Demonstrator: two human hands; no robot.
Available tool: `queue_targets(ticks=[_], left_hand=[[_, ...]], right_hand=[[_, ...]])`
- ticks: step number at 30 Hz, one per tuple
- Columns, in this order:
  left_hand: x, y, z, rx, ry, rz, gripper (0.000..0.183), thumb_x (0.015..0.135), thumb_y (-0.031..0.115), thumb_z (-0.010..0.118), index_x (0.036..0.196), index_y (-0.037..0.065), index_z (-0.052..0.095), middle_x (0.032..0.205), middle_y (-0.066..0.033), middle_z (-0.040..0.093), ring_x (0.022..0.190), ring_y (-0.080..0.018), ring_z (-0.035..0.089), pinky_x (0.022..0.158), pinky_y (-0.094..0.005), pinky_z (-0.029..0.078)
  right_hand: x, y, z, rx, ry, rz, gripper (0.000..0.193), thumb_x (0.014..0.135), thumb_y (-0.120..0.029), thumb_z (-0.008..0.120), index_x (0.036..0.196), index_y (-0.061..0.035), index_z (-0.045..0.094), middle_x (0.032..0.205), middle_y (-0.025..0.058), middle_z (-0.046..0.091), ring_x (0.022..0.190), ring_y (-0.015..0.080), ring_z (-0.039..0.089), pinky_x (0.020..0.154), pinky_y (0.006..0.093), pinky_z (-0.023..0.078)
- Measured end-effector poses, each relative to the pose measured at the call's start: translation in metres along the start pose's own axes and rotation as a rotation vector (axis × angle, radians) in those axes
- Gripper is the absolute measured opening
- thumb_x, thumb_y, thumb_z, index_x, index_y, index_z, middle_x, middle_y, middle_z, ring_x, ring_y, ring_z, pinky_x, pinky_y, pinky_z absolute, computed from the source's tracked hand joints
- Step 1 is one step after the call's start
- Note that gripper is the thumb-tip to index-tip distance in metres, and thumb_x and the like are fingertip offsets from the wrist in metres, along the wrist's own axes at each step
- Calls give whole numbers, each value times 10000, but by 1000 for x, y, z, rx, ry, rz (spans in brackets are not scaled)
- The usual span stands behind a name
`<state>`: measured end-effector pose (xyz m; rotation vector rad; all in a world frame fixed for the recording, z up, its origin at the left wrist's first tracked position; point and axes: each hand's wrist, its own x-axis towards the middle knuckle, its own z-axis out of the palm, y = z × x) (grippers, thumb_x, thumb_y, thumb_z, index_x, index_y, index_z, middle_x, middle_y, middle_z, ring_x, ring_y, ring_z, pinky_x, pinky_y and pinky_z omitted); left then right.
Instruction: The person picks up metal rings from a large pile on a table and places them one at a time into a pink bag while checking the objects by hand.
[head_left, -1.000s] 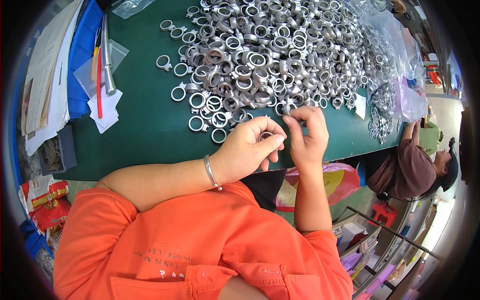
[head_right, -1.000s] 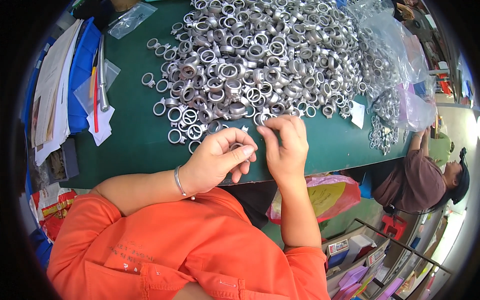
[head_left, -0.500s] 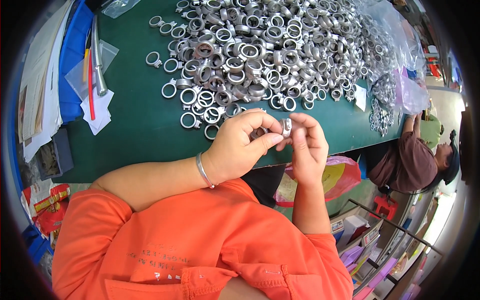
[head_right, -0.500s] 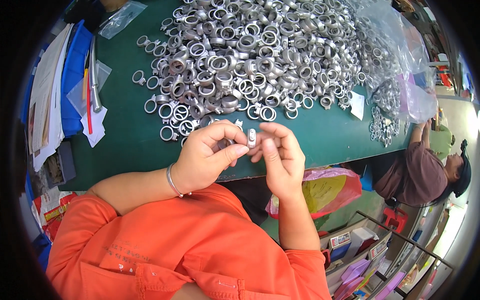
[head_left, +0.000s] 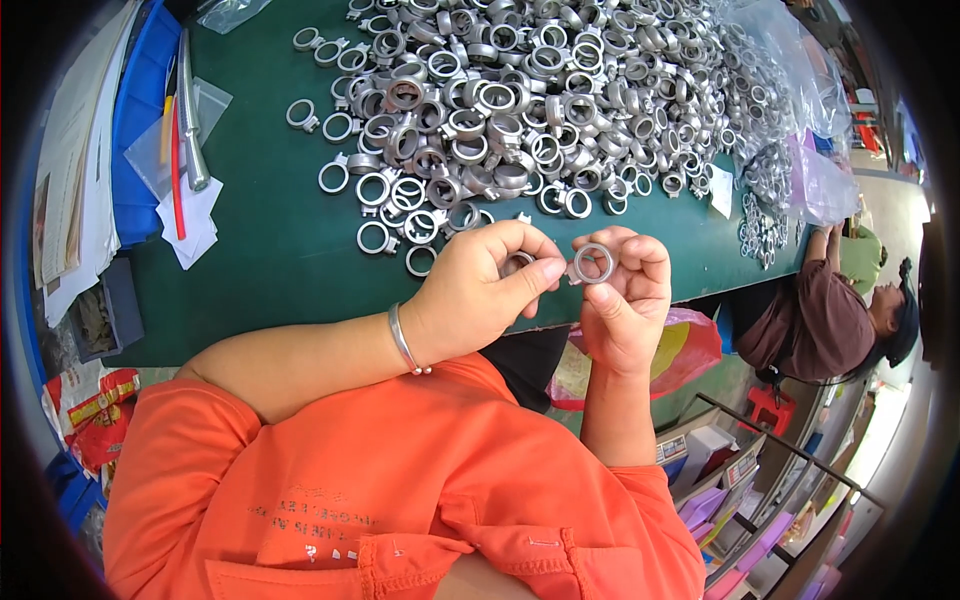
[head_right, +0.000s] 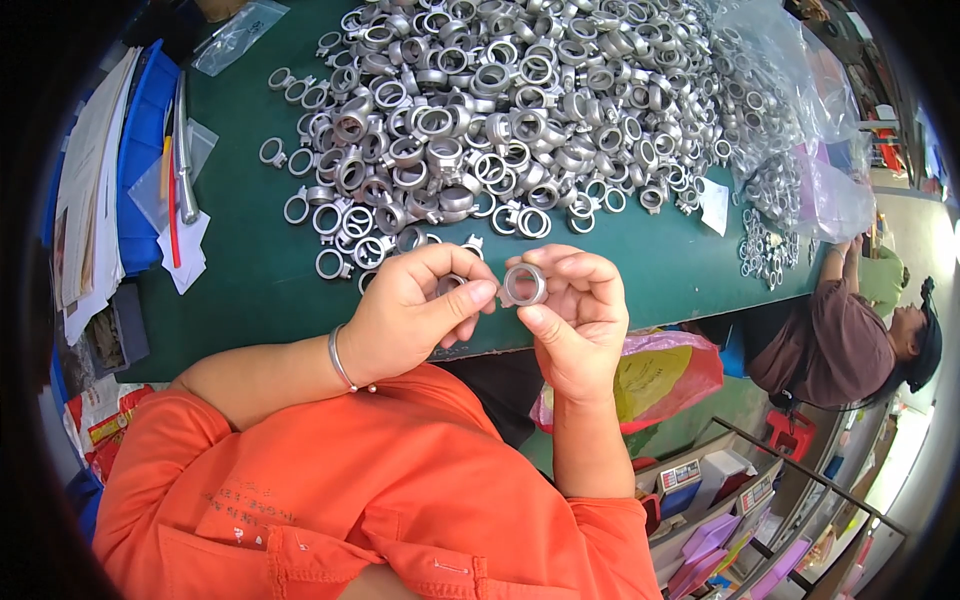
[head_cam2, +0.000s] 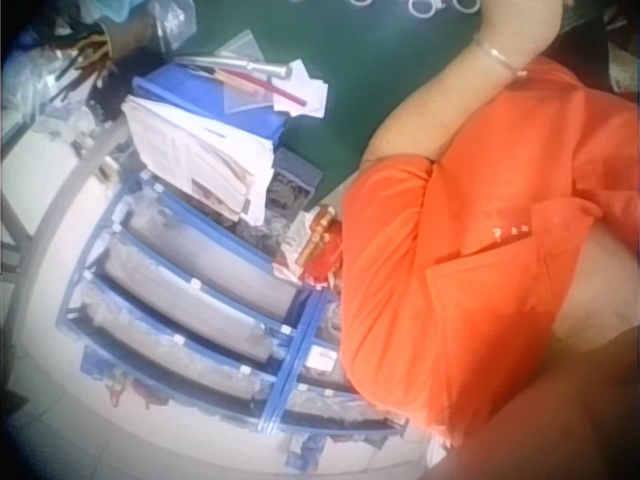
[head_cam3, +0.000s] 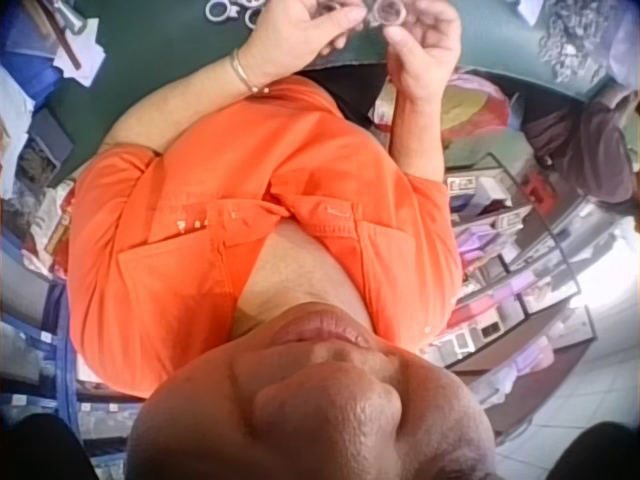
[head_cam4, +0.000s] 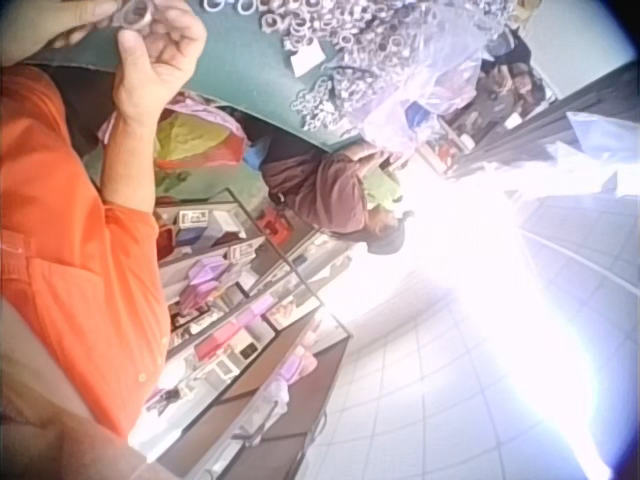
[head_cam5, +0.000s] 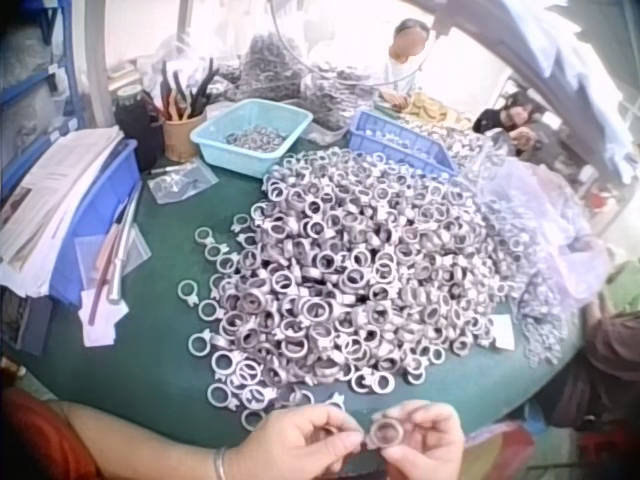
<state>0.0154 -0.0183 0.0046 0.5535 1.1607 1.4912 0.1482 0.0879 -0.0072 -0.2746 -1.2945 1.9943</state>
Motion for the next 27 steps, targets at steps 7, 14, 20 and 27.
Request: queue_targets(ticks=[7,14,20,27], left_hand=[[1,0,-2,-12,-71,-88,158,886,138,539,934,-9,571,777,-36,593,589,-57,533,464,-173,417],[3,-1,-3,-406,-77,-289,230,913,222,488,947,4,555,777,-48,572,609,-94,564,431,-181,428],[3,-3,-1,-285,-102,-240,105,874,134,557,890,34,526,741,-35,554,553,-56,498,414,-173,369],[0,2,-2,-78,-37,-167,113,858,97,570,944,30,540,674,-28,551,473,-47,452,416,-175,358]], right_hand=[[-3,1,0,-19,-36,-62,347,727,103,630,1017,-12,480,1099,166,522,1009,290,562,804,352,499],[16,-12,7,-958,-216,-327,177,690,42,646,862,8,619,912,142,612,891,287,580,765,355,466],[31,13,-10,-1386,48,-249,158,683,26,666,820,-19,601,783,83,545,725,222,523,645,304,425],[3,-2,6,-662,113,109,94,763,-6,657,812,7,578,734,19,570,661,78,507,598,207,419]])
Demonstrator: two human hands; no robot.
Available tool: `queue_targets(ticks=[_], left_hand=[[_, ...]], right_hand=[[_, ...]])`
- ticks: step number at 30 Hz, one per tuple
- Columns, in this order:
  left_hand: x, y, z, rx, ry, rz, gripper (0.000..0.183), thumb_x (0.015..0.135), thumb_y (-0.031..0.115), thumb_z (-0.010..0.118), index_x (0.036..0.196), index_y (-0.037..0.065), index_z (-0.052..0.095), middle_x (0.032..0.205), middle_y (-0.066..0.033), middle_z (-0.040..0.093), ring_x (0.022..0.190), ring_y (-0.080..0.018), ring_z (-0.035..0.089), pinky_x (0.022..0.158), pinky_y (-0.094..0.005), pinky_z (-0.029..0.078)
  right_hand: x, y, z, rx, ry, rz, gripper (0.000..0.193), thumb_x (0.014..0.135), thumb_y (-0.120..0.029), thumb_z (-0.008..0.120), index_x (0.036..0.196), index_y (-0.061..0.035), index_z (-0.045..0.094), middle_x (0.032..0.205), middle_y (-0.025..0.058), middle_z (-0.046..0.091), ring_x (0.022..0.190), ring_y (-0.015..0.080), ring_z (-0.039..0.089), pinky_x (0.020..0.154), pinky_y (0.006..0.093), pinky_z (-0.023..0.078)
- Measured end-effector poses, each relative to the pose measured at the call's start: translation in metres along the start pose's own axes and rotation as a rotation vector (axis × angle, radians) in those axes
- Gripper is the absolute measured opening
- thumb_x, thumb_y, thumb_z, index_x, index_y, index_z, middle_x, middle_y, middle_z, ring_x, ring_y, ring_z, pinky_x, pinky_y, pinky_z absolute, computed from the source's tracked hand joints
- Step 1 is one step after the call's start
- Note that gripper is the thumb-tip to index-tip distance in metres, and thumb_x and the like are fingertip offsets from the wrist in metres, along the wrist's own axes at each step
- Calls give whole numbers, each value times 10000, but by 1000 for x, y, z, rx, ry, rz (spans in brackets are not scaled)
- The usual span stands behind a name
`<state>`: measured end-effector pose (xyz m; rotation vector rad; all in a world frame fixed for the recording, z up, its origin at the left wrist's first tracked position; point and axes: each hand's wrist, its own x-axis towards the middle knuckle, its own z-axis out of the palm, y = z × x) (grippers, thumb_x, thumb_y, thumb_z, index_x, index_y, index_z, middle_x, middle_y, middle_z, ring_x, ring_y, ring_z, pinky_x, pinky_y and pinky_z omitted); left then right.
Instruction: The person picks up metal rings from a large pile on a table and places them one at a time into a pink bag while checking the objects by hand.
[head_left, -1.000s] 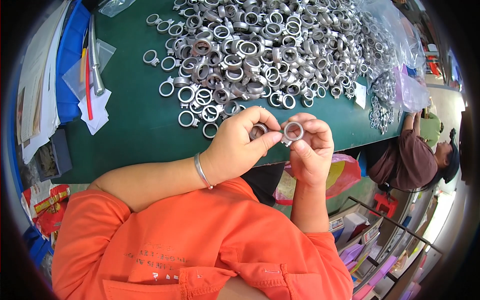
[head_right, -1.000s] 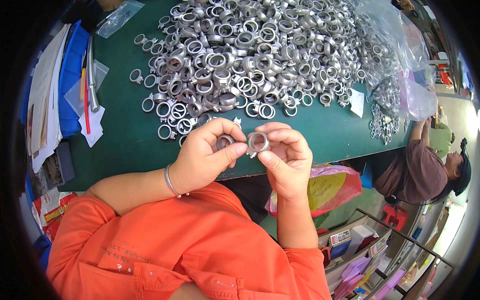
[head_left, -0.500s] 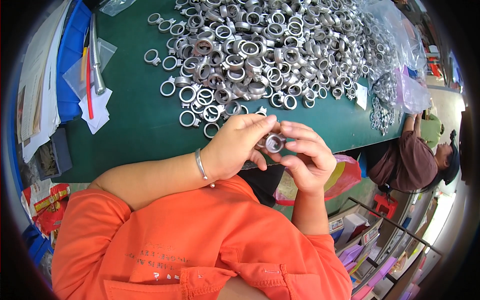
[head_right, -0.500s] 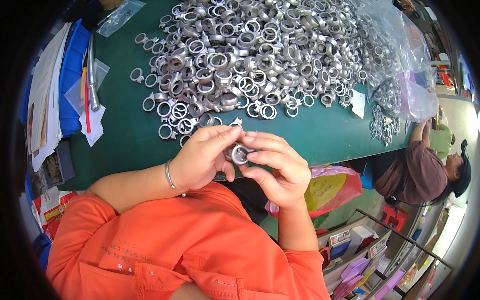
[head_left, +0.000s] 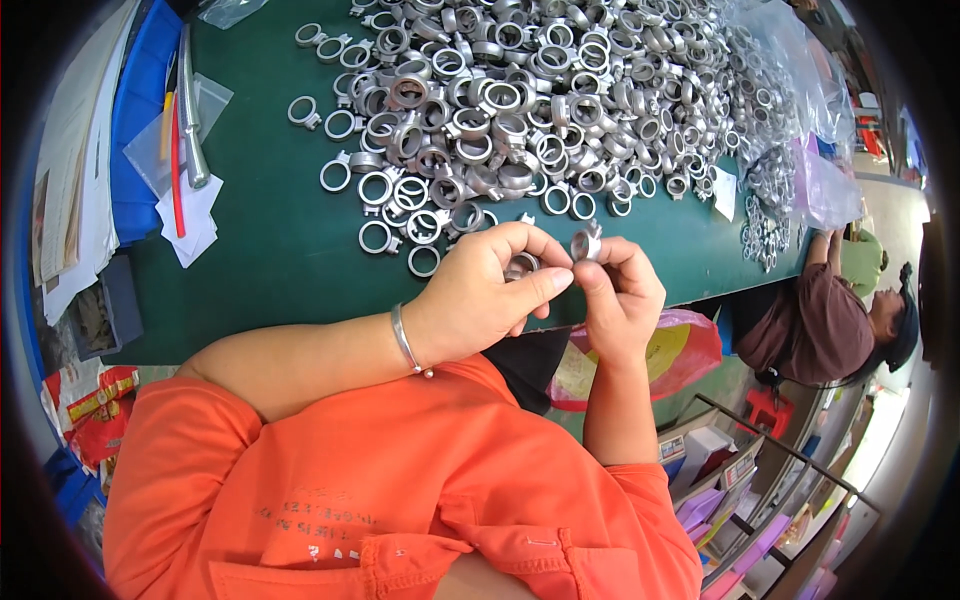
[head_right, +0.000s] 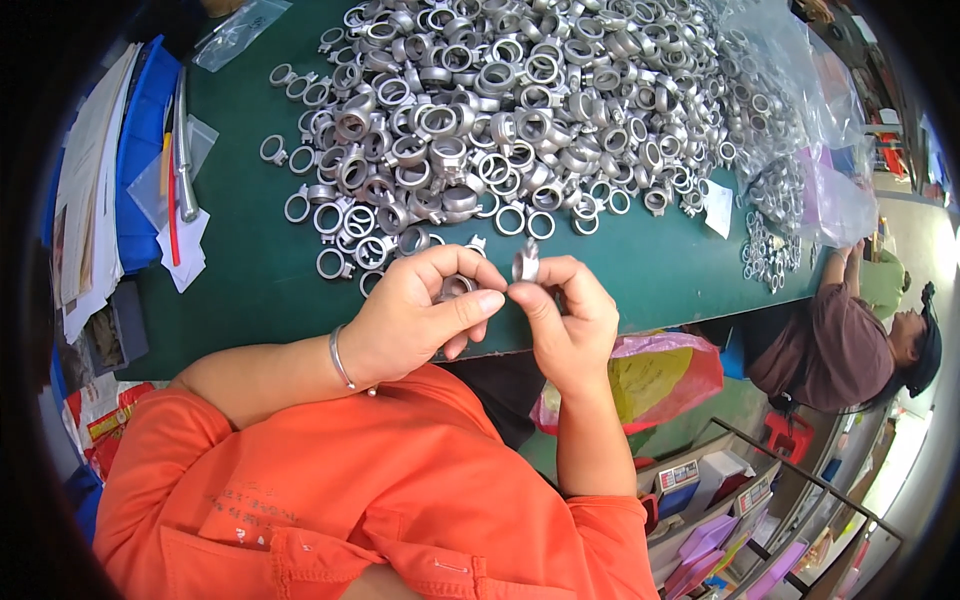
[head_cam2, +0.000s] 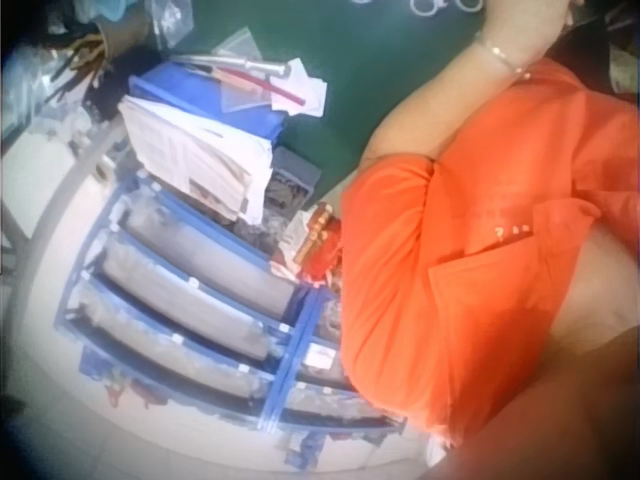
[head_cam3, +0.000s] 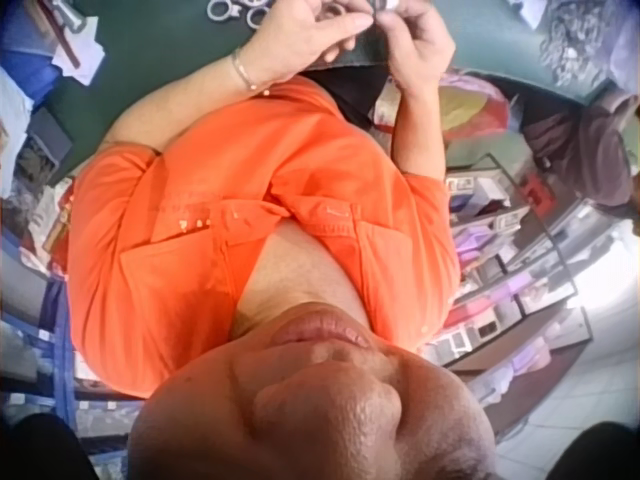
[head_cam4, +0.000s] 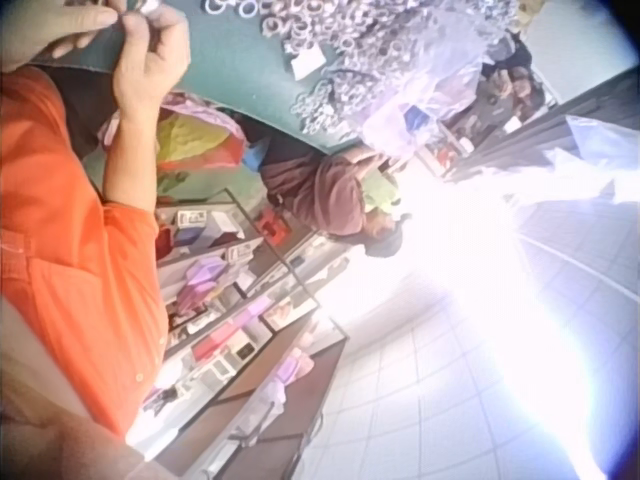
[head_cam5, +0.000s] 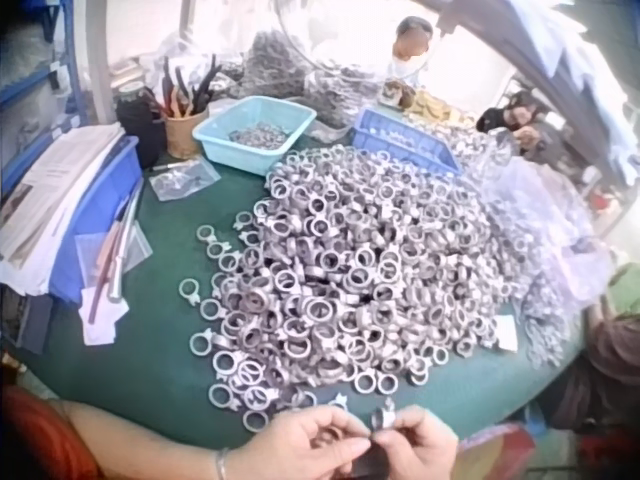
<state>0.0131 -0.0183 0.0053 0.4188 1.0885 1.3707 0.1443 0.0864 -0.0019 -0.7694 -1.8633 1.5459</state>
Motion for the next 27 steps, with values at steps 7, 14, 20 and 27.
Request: queue_targets(ticks=[7,14,20,27], left_hand=[[3,-6,-2,241,58,364,89,799,50,634,880,19,612,787,-8,558,642,-56,515,540,-176,409],[2,-9,-3,461,28,581,110,770,20,648,873,29,609,851,-7,557,726,-60,510,630,-197,416],[1,-3,2,154,88,223,98,817,58,612,897,29,562,765,1,561,599,-41,511,540,-172,415],[3,-2,-1,18,-27,4,238,874,237,561,878,0,570,735,-37,596,546,-73,564,407,-189,416]], right_hand=[[-1,-4,-3,-360,-121,-408,171,717,84,615,840,-22,559,772,87,588,661,200,548,631,276,453],[-4,-4,-12,369,-154,201,195,839,10,552,1024,44,501,943,126,576,753,131,552,652,235,473],[-2,5,-9,698,-163,1,312,743,42,646,1018,5,502,1078,200,557,965,277,576,814,369,492],[-11,0,-9,364,-117,-123,211,717,78,650,888,-2,556,1049,193,589,990,297,578,843,381,477]])
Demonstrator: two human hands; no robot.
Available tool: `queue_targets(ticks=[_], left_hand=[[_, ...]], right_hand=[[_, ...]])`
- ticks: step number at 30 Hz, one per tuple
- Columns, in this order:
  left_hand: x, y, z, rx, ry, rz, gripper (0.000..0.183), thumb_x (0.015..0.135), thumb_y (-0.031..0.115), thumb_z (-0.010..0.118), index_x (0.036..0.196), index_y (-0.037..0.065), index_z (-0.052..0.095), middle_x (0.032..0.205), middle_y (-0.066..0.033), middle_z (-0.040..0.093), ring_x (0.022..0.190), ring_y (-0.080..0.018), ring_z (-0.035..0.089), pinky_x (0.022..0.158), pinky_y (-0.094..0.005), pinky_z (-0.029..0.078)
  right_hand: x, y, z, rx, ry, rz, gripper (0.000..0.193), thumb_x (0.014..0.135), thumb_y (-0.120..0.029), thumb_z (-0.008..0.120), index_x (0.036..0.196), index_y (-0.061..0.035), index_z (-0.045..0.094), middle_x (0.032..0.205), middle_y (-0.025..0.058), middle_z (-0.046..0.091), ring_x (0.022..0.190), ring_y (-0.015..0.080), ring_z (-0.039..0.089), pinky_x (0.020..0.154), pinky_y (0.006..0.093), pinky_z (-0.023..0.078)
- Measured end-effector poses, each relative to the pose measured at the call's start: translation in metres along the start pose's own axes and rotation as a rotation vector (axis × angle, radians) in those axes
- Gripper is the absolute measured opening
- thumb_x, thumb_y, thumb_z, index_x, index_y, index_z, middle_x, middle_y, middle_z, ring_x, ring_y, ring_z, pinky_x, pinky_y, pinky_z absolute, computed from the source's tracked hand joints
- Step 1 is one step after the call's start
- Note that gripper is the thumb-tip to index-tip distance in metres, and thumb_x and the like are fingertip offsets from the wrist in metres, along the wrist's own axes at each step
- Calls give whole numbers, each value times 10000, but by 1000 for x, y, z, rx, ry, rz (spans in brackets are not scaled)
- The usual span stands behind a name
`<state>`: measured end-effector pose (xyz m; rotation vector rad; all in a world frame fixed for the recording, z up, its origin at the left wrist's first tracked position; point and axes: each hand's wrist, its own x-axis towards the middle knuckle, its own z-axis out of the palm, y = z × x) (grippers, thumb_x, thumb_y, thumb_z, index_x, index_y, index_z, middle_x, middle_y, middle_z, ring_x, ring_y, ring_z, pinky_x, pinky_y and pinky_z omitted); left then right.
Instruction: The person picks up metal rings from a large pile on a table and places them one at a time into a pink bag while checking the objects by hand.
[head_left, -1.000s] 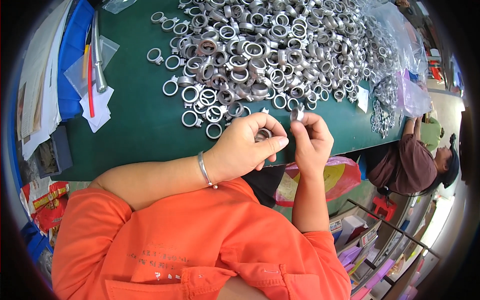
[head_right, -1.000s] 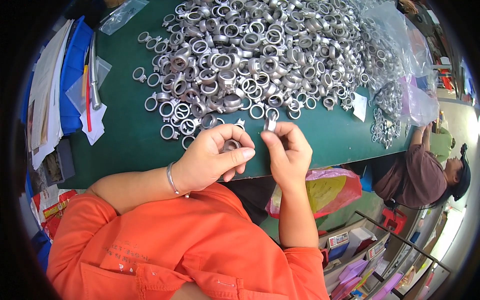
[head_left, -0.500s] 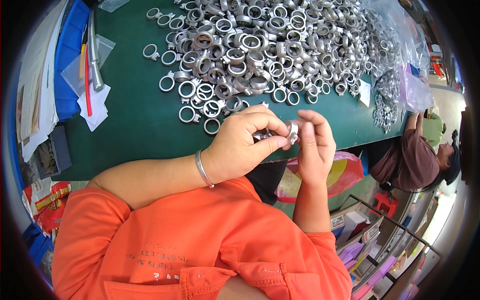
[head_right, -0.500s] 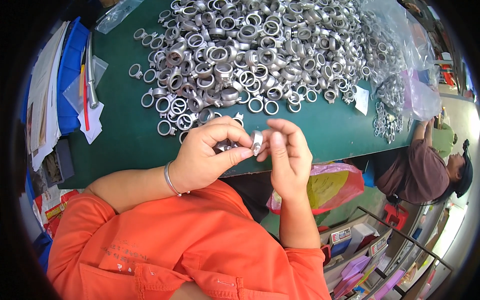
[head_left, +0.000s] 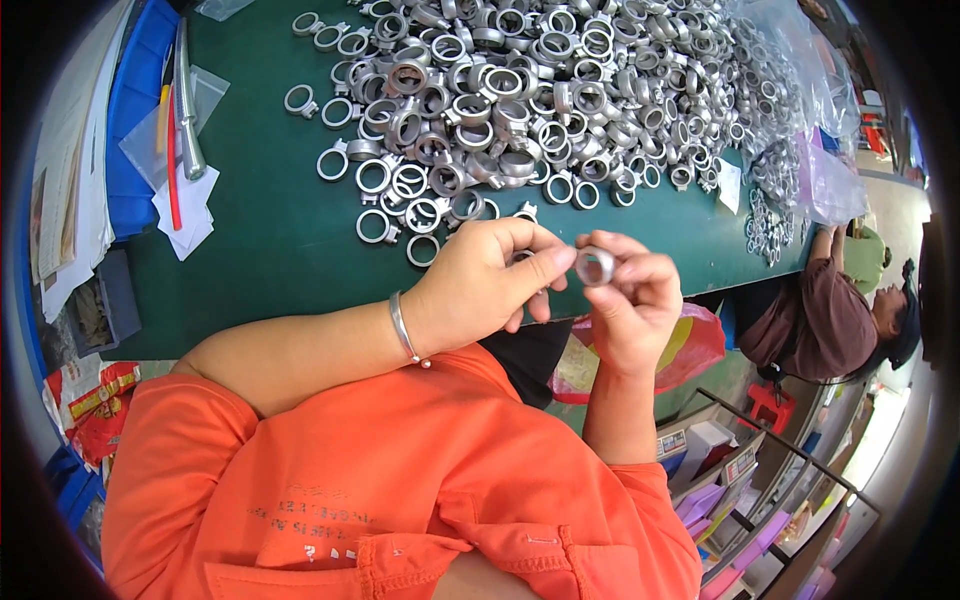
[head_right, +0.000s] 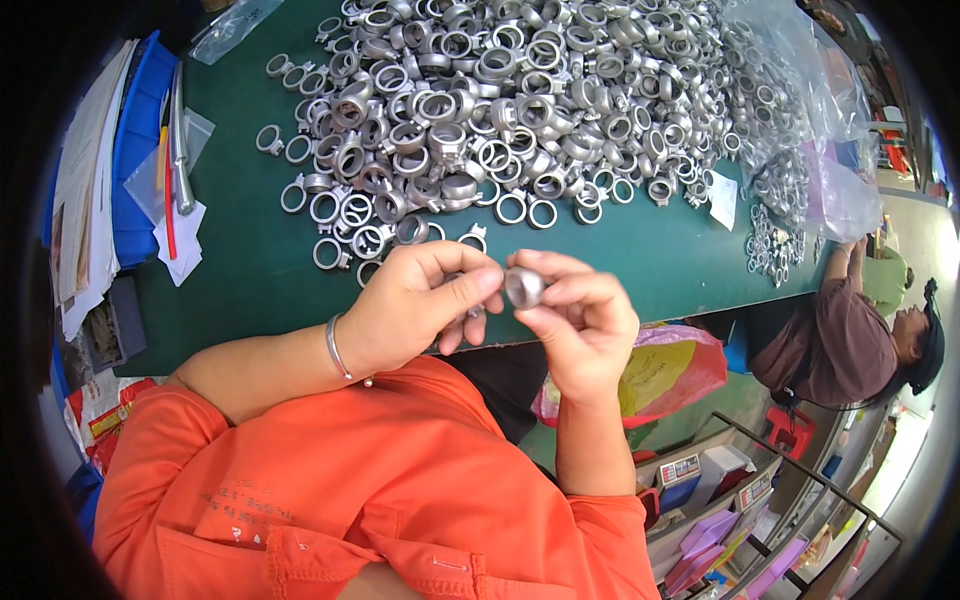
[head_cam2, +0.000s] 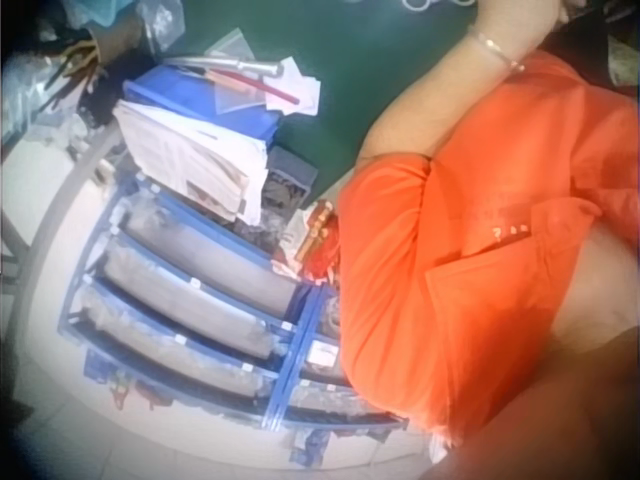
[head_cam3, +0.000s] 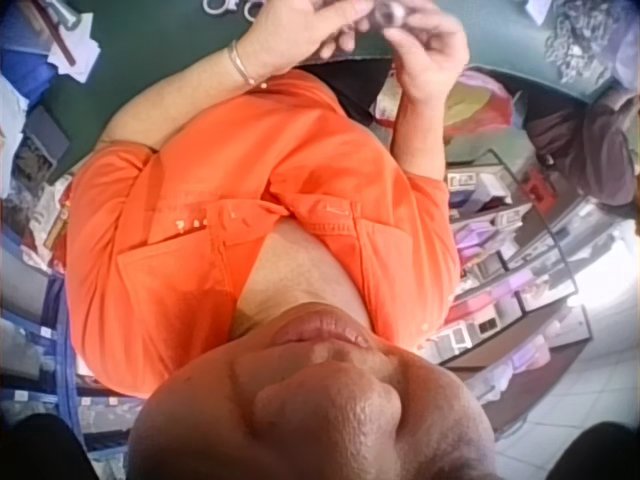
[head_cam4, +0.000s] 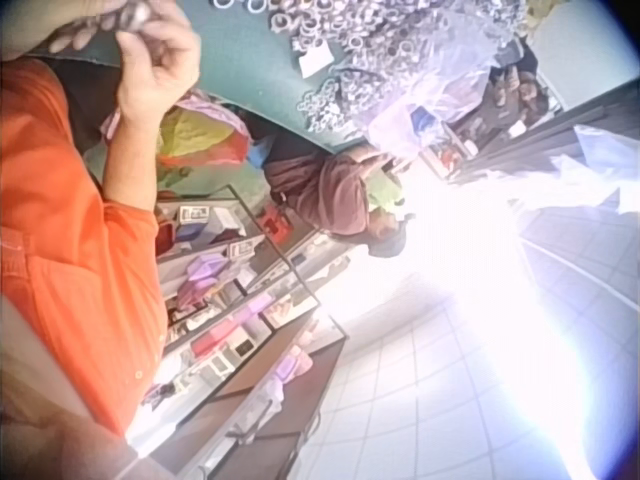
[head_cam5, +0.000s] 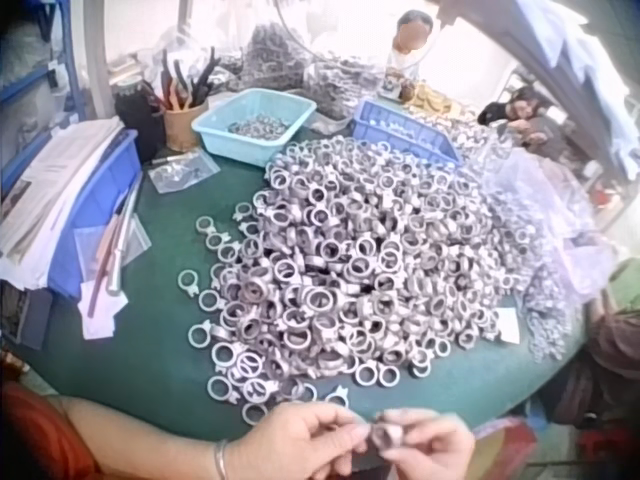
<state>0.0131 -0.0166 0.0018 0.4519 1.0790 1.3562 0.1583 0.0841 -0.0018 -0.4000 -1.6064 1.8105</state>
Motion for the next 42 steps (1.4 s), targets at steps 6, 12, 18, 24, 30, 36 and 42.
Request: queue_targets(ticks=[6,12,18,24,30,36,42], left_hand=[[3,1,-3,-351,-134,-213,273,922,269,442,986,19,531,774,-70,582,561,-132,576,373,-200,395],[3,0,-4,-329,-113,-176,173,893,199,489,936,33,515,758,-67,568,582,-129,563,386,-199,386],[-2,6,-3,-67,-83,-125,140,859,144,570,918,19,550,770,-41,566,605,-58,522,418,-174,383],[-2,10,-1,1,-17,-30,126,848,109,584,937,21,597,785,-19,570,598,-40,507,437,-172,378],[0,-4,-2,264,41,390,72,797,53,626,851,10,604,806,-20,572,657,-59,519,574,-190,409],[2,-8,-2,428,29,597,65,762,13,631,825,13,614,810,-52,584,713,-118,546,654,-239,431],[2,-9,-4,503,-3,620,73,758,14,634,827,22,613,789,-45,588,726,-116,549,656,-240,433]], right_hand=[[24,4,-5,-981,-26,-341,180,700,54,619,871,-1,614,931,120,614,836,258,567,742,324,447],[29,21,-16,-1124,24,-157,135,710,10,648,827,-33,597,779,76,555,712,223,503,646,311,410],[10,5,-9,-398,96,132,87,760,-1,635,809,1,564,769,65,571,679,152,517,619,249,415],[14,-6,-1,-743,-170,-253,124,724,-4,657,810,-14,568,771,72,585,695,213,546,633,290,439],[9,-5,4,-303,11,14,117,891,-93,496,898,15,539,800,73,590,716,149,551,641,251,438],[9,-4,7,-79,-7,201,253,935,-184,461,1028,38,541,851,45,576,728,76,504,651,205,417],[7,0,2,-46,-30,205,215,898,-147,528,1005,39,550,916,67,577,776,88,519,691,216,431]])
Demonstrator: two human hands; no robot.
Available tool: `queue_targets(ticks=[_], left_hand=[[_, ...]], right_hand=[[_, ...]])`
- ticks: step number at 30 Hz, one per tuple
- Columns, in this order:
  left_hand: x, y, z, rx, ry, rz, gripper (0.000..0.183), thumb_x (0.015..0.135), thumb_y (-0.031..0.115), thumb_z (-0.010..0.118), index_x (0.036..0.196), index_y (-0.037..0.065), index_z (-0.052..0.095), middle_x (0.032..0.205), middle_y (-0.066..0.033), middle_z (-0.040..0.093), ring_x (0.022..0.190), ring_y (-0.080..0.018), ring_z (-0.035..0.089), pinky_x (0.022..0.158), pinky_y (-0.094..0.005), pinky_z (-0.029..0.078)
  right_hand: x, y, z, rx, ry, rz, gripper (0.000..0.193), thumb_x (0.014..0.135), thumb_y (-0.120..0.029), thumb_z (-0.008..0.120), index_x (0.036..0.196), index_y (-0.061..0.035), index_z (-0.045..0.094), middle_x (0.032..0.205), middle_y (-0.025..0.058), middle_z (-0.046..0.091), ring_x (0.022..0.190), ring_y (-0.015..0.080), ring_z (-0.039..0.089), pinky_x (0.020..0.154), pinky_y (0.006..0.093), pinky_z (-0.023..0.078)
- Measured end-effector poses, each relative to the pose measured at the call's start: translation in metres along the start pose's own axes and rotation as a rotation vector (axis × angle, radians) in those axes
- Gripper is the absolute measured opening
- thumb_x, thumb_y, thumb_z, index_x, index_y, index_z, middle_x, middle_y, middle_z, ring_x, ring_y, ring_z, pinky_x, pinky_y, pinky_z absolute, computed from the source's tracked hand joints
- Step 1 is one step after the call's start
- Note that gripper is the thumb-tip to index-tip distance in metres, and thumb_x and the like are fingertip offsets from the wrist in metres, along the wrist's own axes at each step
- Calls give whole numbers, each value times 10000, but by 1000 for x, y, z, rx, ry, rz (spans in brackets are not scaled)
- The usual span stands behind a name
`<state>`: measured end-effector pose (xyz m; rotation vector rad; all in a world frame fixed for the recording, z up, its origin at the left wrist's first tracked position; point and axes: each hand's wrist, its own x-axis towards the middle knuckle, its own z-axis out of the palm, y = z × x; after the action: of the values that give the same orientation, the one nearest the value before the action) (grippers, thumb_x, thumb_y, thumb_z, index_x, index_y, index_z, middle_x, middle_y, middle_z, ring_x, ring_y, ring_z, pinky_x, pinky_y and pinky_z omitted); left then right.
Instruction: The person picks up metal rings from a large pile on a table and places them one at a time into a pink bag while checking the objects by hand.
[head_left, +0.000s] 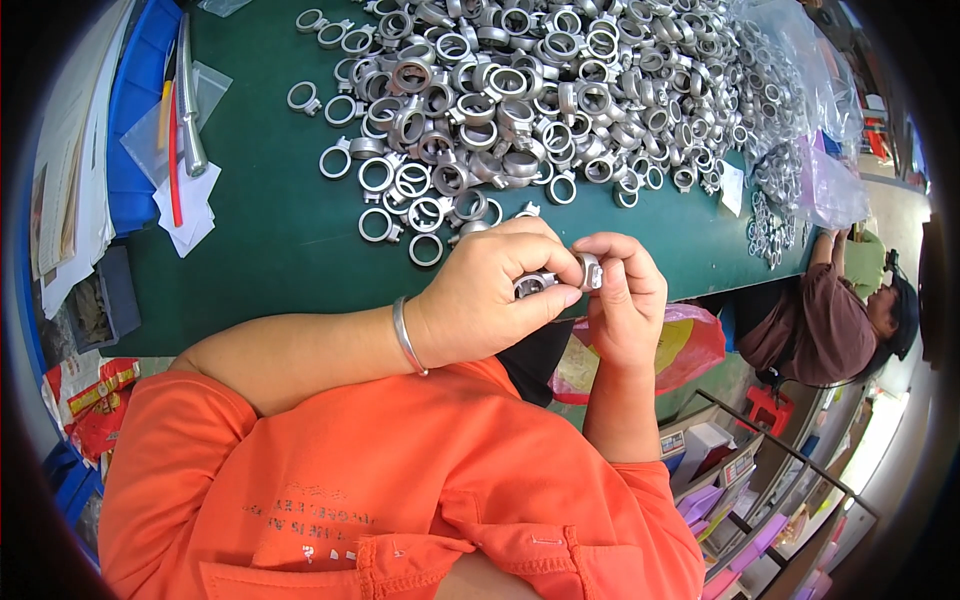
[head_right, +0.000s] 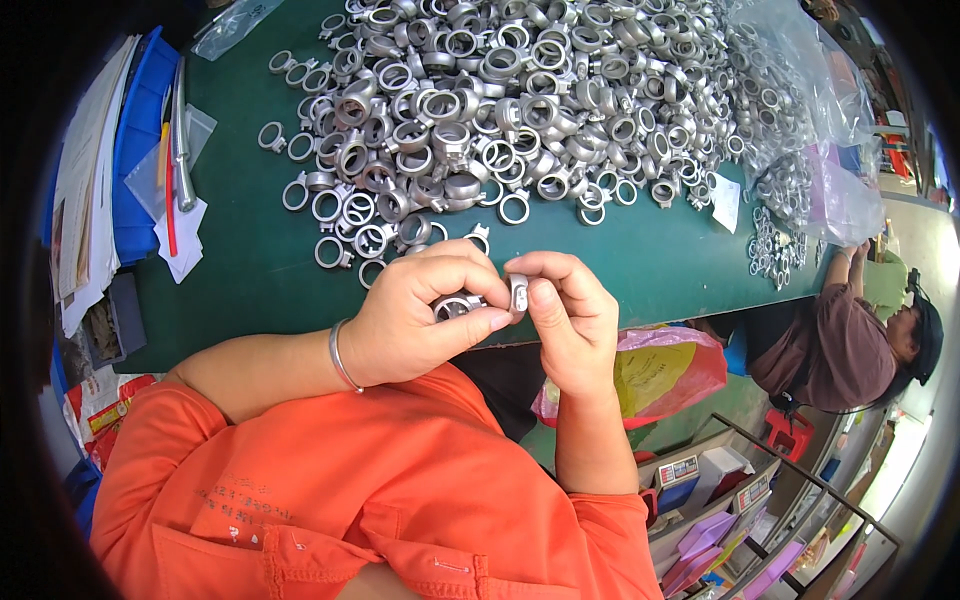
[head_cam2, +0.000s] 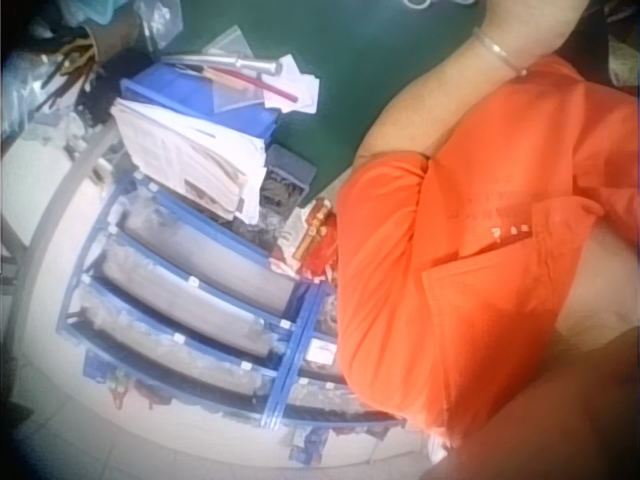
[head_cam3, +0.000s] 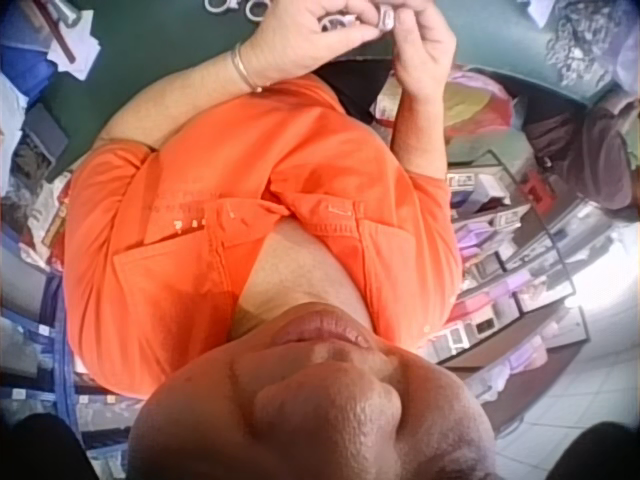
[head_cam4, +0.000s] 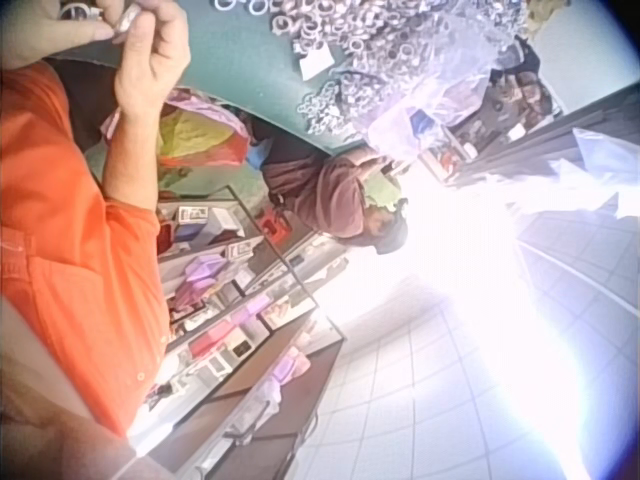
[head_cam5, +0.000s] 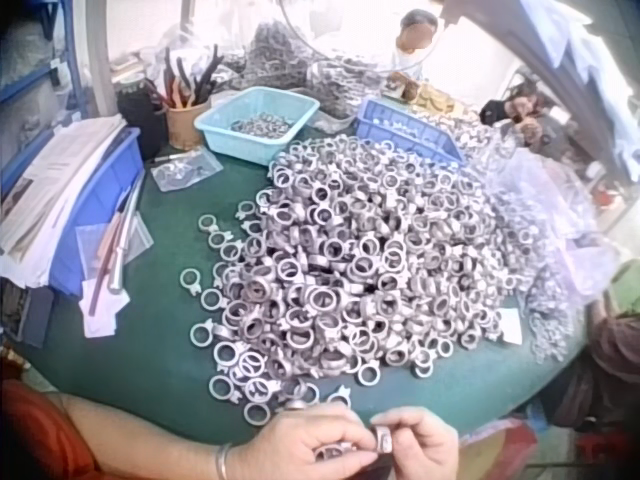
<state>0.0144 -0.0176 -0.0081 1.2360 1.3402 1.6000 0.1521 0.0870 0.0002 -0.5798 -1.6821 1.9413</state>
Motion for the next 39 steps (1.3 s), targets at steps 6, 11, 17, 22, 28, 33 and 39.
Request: queue_targets(ticks=[6,11,17,22,28,33,39], left_hand=[[1,7,2,-179,89,-305,82,802,61,621,866,26,583,752,1,569,657,-41,528,559,-187,421],[2,12,-1,-419,-22,-610,146,856,148,585,899,9,591,756,-21,591,558,-37,531,428,-171,397],[3,10,1,-567,-38,-606,256,909,244,509,930,7,604,775,-43,603,604,-71,565,424,-178,420],[3,10,-2,-719,-84,-669,280,923,261,479,1021,18,576,820,-58,593,630,-88,576,430,-177,429],[3,7,-3,-892,-43,-719,97,860,137,519,855,41,522,812,-64,567,668,-134,585,436,-198,429],[3,11,-3,-670,-71,-689,117,858,140,559,880,28,534,797,-62,572,646,-96,567,433,-179,412],[2,13,1,-580,104,-625,126,847,96,580,952,27,569,854,-35,577,641,-46,533,444,-171,405]], right_hand=[[3,5,2,227,-6,-177,323,780,9,626,1065,2,472,1061,159,547,937,227,567,816,315,469],[0,8,1,158,50,-265,446,717,104,642,1092,-18,434,1101,183,530,1012,269,554,851,343,472],[-3,4,2,-167,40,-383,455,698,131,644,1083,-3,442,1047,194,563,1010,265,556,831,325,471],[7,3,0,-278,65,-360,226,753,51,621,972,32,566,966,180,598,930,255,582,786,314,467],[45,13,1,-1165,81,-428,164,669,-29,681,820,-47,621,766,73,542,731,258,495,644,343,406],[27,11,-4,-678,85,-204,123,712,38,637,810,-15,585,779,67,558,711,182,526,636,276,420],[14,1,-8,-533,-53,-386,120,736,80,607,820,0,579,864,107,590,752,174,560,646,255,451]])
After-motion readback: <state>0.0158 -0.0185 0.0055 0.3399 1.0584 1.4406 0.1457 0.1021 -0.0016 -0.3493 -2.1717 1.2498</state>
